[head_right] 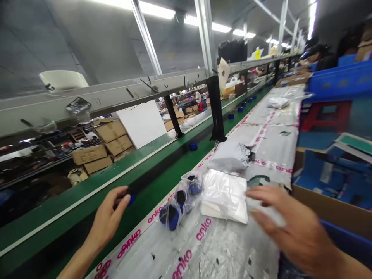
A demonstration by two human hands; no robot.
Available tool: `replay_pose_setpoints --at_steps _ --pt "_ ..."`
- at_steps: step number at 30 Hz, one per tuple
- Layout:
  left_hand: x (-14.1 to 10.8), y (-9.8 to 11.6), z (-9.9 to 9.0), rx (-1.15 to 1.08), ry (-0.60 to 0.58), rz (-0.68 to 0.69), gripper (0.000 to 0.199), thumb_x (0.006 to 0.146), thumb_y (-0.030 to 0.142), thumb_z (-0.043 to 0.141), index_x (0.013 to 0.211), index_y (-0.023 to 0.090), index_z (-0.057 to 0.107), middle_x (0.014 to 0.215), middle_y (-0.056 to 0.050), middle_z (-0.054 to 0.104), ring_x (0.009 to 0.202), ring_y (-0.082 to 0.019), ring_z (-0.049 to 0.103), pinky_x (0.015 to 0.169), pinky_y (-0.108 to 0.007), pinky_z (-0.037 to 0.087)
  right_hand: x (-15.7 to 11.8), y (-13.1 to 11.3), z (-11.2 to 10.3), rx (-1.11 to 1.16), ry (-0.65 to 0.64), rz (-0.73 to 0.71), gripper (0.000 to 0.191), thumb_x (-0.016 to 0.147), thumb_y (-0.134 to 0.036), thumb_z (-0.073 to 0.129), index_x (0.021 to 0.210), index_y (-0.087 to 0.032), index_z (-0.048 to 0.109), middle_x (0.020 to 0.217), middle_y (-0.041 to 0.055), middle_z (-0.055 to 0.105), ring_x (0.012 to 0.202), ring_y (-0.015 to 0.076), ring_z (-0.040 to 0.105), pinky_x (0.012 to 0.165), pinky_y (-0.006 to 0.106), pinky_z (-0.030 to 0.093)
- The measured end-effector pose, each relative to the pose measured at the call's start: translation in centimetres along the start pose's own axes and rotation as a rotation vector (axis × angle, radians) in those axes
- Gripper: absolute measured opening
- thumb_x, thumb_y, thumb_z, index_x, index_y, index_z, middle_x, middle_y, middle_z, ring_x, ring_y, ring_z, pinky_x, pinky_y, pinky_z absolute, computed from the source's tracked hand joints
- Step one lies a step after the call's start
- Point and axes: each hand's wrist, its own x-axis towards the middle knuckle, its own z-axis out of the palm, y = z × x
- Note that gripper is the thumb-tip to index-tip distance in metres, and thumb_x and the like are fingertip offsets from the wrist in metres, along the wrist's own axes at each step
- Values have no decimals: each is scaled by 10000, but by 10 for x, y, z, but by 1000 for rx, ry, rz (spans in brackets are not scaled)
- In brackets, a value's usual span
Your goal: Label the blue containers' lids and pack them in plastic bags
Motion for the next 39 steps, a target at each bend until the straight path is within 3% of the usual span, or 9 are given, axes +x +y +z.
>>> replay_pose_setpoints --at_steps 5,9,13,15,19,22,27,32,39 --pt "-60 40 40 -59 -431 290 1065 667 409 818 1557 308 241 1654 -71 220 1497 -339 256 1214 -541 274 82 -66 59 36 -520 -408 785 809 -237 705 1516 -326 376 1486 65 497 1412 320 395 1141 497 381" --pt "-63 66 75 -138 -351 267 1040 646 164 720 1561 269 238 1653 -66 223 1508 -297 238 1221 -492 280 119 -70 100 -54 -779 -436 1022 605 -161 859 1514 -258 400 1576 127 369 1470 406 258 1173 587 259" --pt "-46 80 87 -249 -244 207 643 819 311 649 1430 235 464 1429 -94 562 1287 -283 547 1079 -441 441 137 -60 116 -40 -985 -293 1021 623 -228 869 1525 -184 391 1510 188 451 1344 376 478 1070 452 431" --pt "-40 82 88 -241 -205 183 331 942 388 498 1212 245 625 1199 -71 685 1077 -252 649 927 -394 498 141 -59 119 15 -991 -262 842 732 -271 804 1491 -199 448 1423 152 555 1246 321 575 1010 382 470" --pt "-38 85 93 -201 -142 138 426 1017 429 288 922 225 651 928 -62 694 866 -236 651 792 -376 472 141 -62 123 18 -898 -149 354 906 -235 603 1255 -208 657 1109 83 724 1008 254 681 863 326 502" --pt "-42 89 98 -201 -136 112 409 997 496 333 1193 233 577 1204 -91 662 1072 -263 637 875 -402 481 140 -63 121 -25 -839 -134 461 910 -335 613 1337 -162 588 1212 136 668 1038 281 660 863 358 499" --pt "-44 94 105 -43 -180 219 888 743 479 734 1497 250 325 1562 -113 402 1404 -326 418 1073 -441 416 142 -60 121 -92 -908 -139 696 821 -446 714 1432 -178 517 1300 166 601 1103 324 630 843 358 497" --pt "-35 97 112 -58 -121 285 236 959 410 479 1128 286 589 1191 -24 666 1025 -220 653 821 -322 475 149 -51 136 34 -928 18 269 826 -283 715 1068 -171 750 997 76 743 905 227 683 724 252 469" --pt "-26 96 119 16 -35 197 252 977 401 419 828 240 543 815 -1 636 711 -183 587 639 -274 354 151 -46 141 184 -787 218 236 877 -145 566 1048 -150 730 778 22 750 691 137 676 597 192 467"
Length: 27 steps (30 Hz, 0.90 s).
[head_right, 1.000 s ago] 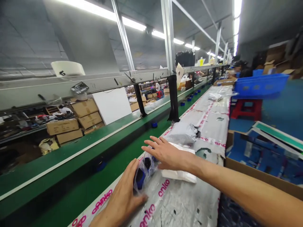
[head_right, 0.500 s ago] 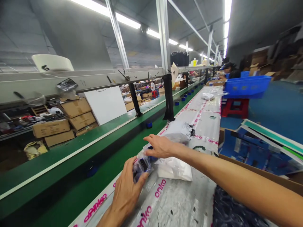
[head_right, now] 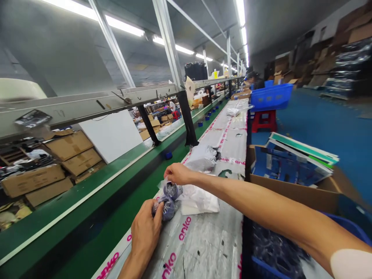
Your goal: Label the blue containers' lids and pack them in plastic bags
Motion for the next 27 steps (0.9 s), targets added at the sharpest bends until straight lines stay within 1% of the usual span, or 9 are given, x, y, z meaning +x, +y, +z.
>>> replay_pose_setpoints --at_steps 4,9,11,15,17,20,23,25,27 --pt "6 2 1 37 -13 -51 258 969 425 421 817 239 516 764 -7 624 671 -196 570 603 -275 310 4 -1 1 88 36 48 249 889 -162 539 1063 -155 717 741 18 741 642 138 674 566 198 483" --pt "7 7 -2 57 -61 -81 269 970 431 410 812 240 514 800 -23 654 708 -217 595 615 -293 338 8 -11 -3 98 134 27 129 834 -167 635 901 -183 744 904 55 747 920 216 671 782 271 475" --pt "7 8 -5 48 -85 -85 293 973 463 400 840 243 541 838 -27 674 740 -225 622 636 -306 385 10 -15 -6 137 162 25 101 829 -173 648 874 -198 735 881 41 737 944 218 657 807 273 460" --pt "12 13 -15 -67 -40 -67 487 927 587 460 1267 244 520 1308 -92 618 1149 -288 616 895 -405 489 14 -18 -9 299 181 53 74 843 -154 618 819 -178 683 748 13 689 780 167 645 704 234 468" --pt "21 16 -21 -118 21 -42 698 884 584 536 1444 197 381 1502 -135 460 1360 -315 464 1067 -463 419 15 -21 -8 409 181 87 96 866 -140 563 835 -162 651 701 9 661 667 145 624 615 223 479" --pt "40 20 -30 -178 21 -16 906 805 519 668 1521 131 271 1598 -169 314 1472 -316 304 1175 -479 312 14 -33 -9 570 144 118 129 893 -126 480 869 -149 605 668 7 632 579 131 603 539 227 510" --pt "52 23 -42 -323 -14 2 882 767 468 727 1500 171 337 1534 -156 432 1395 -312 432 1130 -467 374 5 -51 -12 676 57 99 128 912 -154 460 876 -145 582 696 11 635 595 129 620 567 251 558" --pt "53 22 -54 -437 5 -15 670 796 478 700 1377 210 500 1324 -116 631 1176 -282 615 999 -424 478 -6 -59 -15 719 -9 82 147 927 -205 468 922 -138 600 789 38 673 670 150 660 626 287 583" --pt "47 16 -68 -499 48 -74 513 809 512 677 1223 217 607 1091 -72 718 948 -242 680 860 -374 515 -21 -61 -17 674 -20 17 241 940 -290 502 1089 -135 610 982 87 705 858 198 693 764 351 588"
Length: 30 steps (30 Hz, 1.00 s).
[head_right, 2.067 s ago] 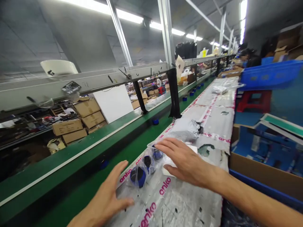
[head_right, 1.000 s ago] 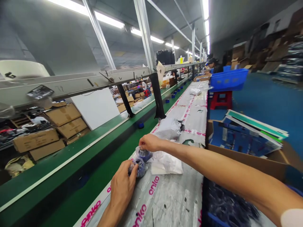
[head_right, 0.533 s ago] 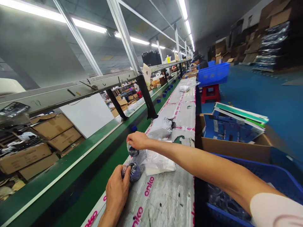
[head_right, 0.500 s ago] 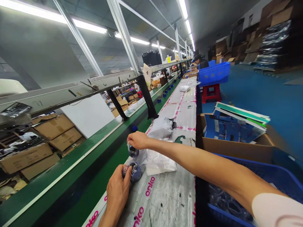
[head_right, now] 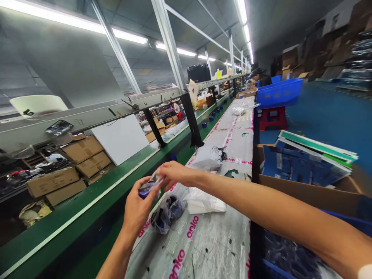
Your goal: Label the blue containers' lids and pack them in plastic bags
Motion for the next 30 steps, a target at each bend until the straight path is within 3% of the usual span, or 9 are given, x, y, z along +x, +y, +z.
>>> replay_pose_setpoints --at_steps 3,5,8,10,14,20,25,30 --pt "-14 -8 -25 -8 42 -107 534 766 562 699 1159 205 638 981 -59 726 829 -227 671 789 -357 503 -25 11 2 -360 -74 -269 648 880 -495 639 1400 -144 476 1361 172 580 1251 291 548 1048 462 443" --pt "-25 -19 -38 -5 38 -171 567 746 588 703 1151 195 642 986 -69 727 836 -239 668 797 -367 495 -38 26 11 -667 -179 -501 847 806 -602 698 1465 -147 423 1466 200 480 1348 336 437 1112 499 347" --pt "-41 -37 -47 2 24 -239 594 727 620 702 1130 189 641 998 -77 730 868 -257 664 816 -377 486 -43 48 33 -959 -240 -711 842 795 -677 666 1431 -161 468 1379 191 537 1208 336 517 1011 484 409" --pt "-50 -47 -48 4 2 -268 603 718 630 703 1124 189 638 1001 -76 733 870 -260 660 819 -375 481 -38 59 47 -1073 -207 -740 724 844 -690 600 1329 -155 547 1244 167 601 1053 298 568 902 436 454" --pt "-65 -60 -49 28 -27 -312 612 711 637 706 1120 186 638 1009 -78 736 879 -267 655 834 -378 469 -24 66 61 -1180 -159 -698 436 990 -551 464 1047 -152 631 1012 108 640 891 235 594 725 338 460" --pt "-73 -73 -47 81 -66 -335 584 738 640 684 1119 200 639 1023 -74 731 874 -269 648 824 -379 461 -17 59 68 -1170 -236 -546 372 1047 -434 396 1026 -147 632 950 102 690 789 214 651 620 290 410" --pt "-74 -77 -43 59 -61 -326 581 736 632 691 1112 191 645 1030 -84 729 894 -280 653 833 -383 469 -7 51 68 -853 -232 -270 269 949 -422 597 928 -164 671 818 84 709 788 231 668 637 271 389" --pt "-79 -77 -43 75 -23 -330 576 731 608 691 1123 189 649 1043 -93 730 918 -297 665 857 -402 482 -2 48 61 -649 -58 -133 261 945 -410 595 879 -162 646 755 25 666 701 158 598 559 229 341"
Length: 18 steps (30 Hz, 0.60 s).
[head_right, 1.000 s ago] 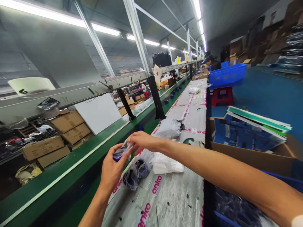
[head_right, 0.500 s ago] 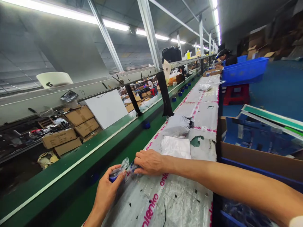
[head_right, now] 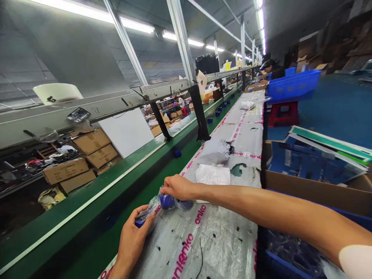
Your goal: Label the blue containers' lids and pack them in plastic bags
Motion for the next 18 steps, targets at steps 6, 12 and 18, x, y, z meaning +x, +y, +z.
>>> replay_pose_setpoints --at_steps 6,12,18 --pt "-6 9 9 56 -6 72 574 704 613 683 1092 191 671 1048 -105 733 945 -321 669 901 -437 484 -16 1 -7 214 147 155 289 925 -393 599 750 -165 571 643 -39 533 617 111 475 526 216 298" --pt "-13 18 21 98 -24 156 541 723 590 672 1085 188 678 1073 -116 728 975 -329 669 913 -456 499 -26 -1 -12 383 219 186 299 888 -356 644 688 -174 516 593 -62 455 589 98 414 523 220 272" --pt "-36 25 39 165 -70 380 387 755 490 646 1043 236 698 1116 -79 718 1049 -325 662 943 -461 504 -43 3 -57 496 296 225 356 895 -426 610 675 -186 467 570 -79 392 556 86 360 506 221 260"
